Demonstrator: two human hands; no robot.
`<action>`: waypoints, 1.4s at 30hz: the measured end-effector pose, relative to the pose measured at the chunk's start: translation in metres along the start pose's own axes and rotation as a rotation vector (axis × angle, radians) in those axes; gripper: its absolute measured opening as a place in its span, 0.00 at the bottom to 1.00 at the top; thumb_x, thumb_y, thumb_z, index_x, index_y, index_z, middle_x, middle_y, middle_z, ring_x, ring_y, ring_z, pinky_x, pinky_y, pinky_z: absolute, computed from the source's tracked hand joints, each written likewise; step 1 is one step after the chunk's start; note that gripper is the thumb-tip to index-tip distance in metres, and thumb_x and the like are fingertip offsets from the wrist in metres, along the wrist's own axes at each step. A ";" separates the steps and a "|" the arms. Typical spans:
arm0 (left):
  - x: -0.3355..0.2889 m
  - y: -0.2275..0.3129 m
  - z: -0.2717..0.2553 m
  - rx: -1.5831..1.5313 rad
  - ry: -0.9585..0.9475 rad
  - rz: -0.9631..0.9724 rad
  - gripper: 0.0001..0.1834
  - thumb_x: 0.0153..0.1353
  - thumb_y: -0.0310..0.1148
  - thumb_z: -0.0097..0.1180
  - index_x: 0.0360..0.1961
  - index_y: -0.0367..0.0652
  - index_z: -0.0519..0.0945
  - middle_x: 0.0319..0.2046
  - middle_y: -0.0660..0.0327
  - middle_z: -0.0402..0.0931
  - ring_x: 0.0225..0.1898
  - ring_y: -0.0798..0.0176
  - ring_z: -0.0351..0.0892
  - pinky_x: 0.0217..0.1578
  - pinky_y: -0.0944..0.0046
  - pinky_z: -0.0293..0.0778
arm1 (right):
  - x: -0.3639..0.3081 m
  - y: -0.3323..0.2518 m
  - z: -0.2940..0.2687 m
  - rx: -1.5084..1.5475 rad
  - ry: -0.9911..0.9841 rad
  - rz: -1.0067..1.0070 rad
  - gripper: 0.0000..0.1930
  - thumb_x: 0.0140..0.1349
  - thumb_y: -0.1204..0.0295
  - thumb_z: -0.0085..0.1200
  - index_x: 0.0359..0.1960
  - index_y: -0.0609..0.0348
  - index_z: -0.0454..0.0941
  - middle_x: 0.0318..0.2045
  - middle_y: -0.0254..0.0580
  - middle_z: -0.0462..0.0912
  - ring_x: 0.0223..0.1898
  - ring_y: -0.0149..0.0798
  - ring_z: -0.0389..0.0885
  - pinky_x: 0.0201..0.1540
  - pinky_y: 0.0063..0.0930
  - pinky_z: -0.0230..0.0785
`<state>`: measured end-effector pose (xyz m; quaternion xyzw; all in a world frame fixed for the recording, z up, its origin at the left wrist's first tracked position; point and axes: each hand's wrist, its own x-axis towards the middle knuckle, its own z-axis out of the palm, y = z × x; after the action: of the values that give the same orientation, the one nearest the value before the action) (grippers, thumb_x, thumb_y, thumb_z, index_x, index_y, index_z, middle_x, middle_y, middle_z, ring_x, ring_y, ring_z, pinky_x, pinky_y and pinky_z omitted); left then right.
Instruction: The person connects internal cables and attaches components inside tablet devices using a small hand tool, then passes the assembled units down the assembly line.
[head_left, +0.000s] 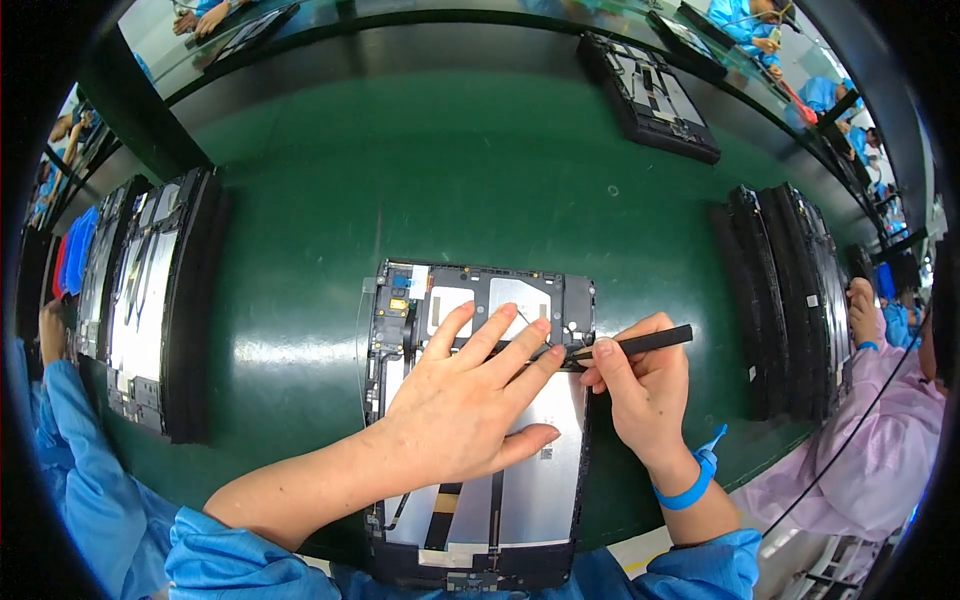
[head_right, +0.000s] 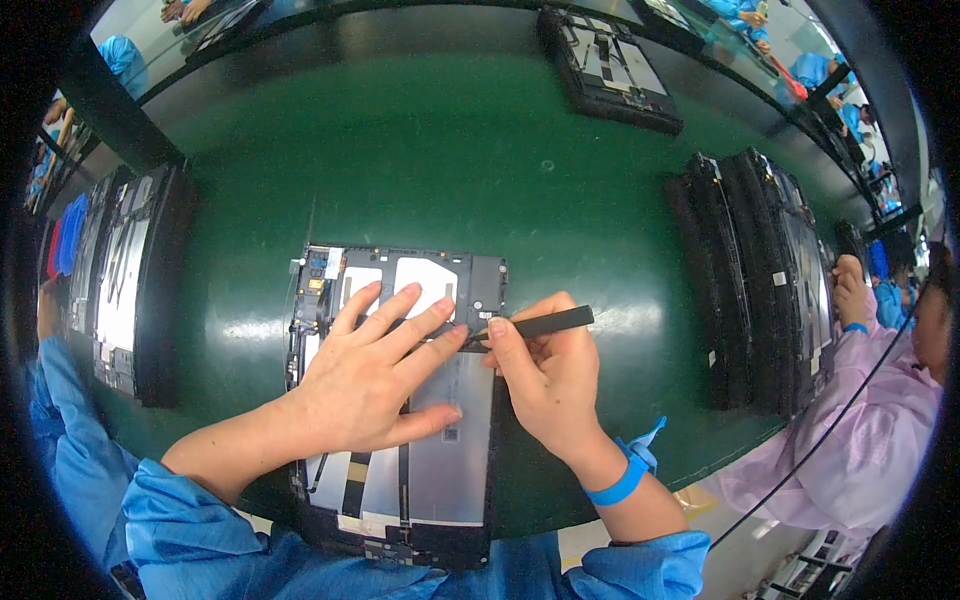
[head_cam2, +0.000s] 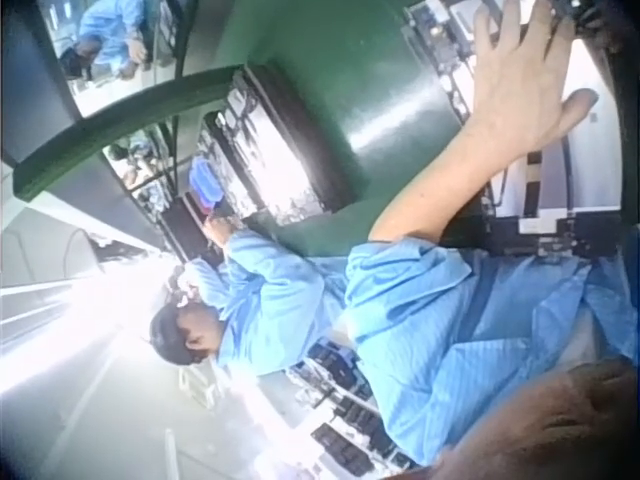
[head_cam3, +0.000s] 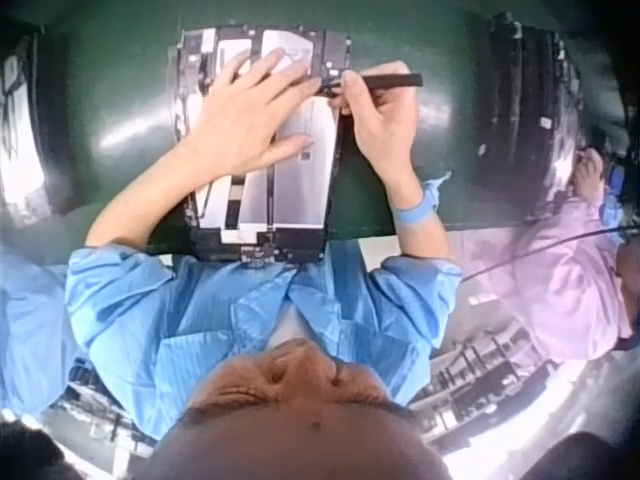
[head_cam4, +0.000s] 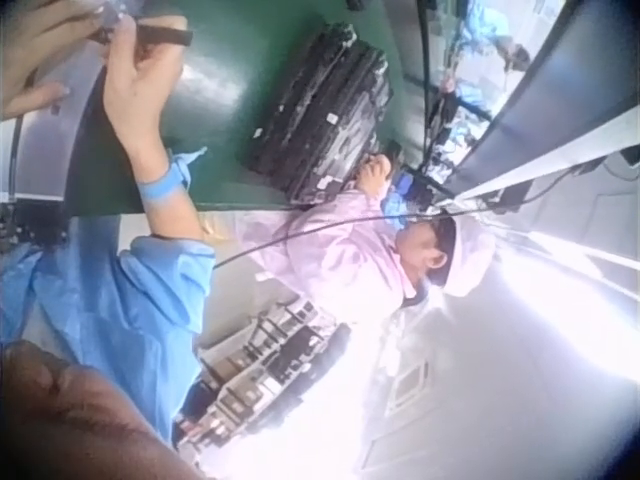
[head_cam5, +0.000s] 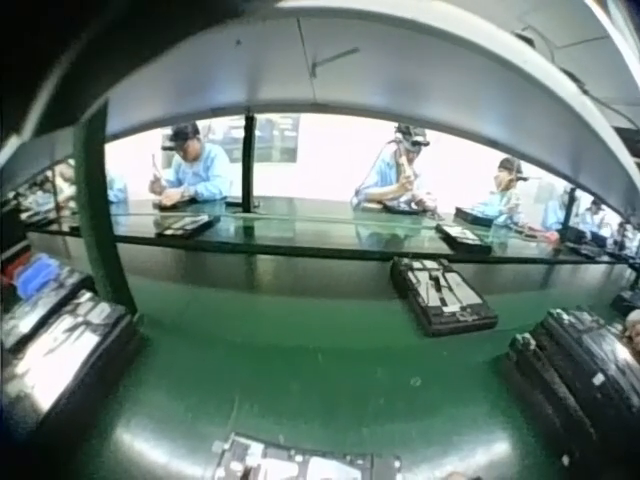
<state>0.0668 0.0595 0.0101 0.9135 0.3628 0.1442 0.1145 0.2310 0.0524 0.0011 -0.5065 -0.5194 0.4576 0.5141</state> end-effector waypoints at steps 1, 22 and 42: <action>0.000 -0.001 0.000 -0.002 -0.003 -0.001 0.28 0.43 0.50 0.48 0.42 0.41 0.68 0.45 0.53 0.61 0.49 0.50 0.57 0.49 0.49 0.48 | 0.000 0.000 0.000 -0.013 0.002 -0.012 0.07 0.52 0.75 0.46 0.22 0.63 0.61 0.17 0.36 0.70 0.18 0.23 0.70 0.17 0.14 0.61; 0.000 -0.001 0.002 0.028 -0.011 0.005 0.29 0.45 0.50 0.46 0.43 0.41 0.67 0.45 0.53 0.61 0.50 0.50 0.56 0.50 0.49 0.46 | -0.002 0.010 -0.008 -0.141 -0.084 -0.054 0.06 0.49 0.77 0.48 0.20 0.62 0.64 0.17 0.38 0.72 0.18 0.23 0.70 0.19 0.15 0.61; -0.117 -0.011 -0.051 -0.291 0.723 -0.428 0.11 0.41 0.28 0.54 0.28 0.37 0.72 0.26 0.56 0.70 0.27 0.58 0.71 0.28 0.66 0.67 | 0.036 -0.063 0.046 -0.700 -0.945 -0.413 0.06 0.47 0.76 0.42 0.27 0.65 0.69 0.26 0.50 0.72 0.30 0.47 0.71 0.32 0.31 0.63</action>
<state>-0.0387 -0.0089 0.0332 0.6831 0.5362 0.4770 0.1351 0.1830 0.0859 0.0642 -0.2766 -0.8972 0.3261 0.1100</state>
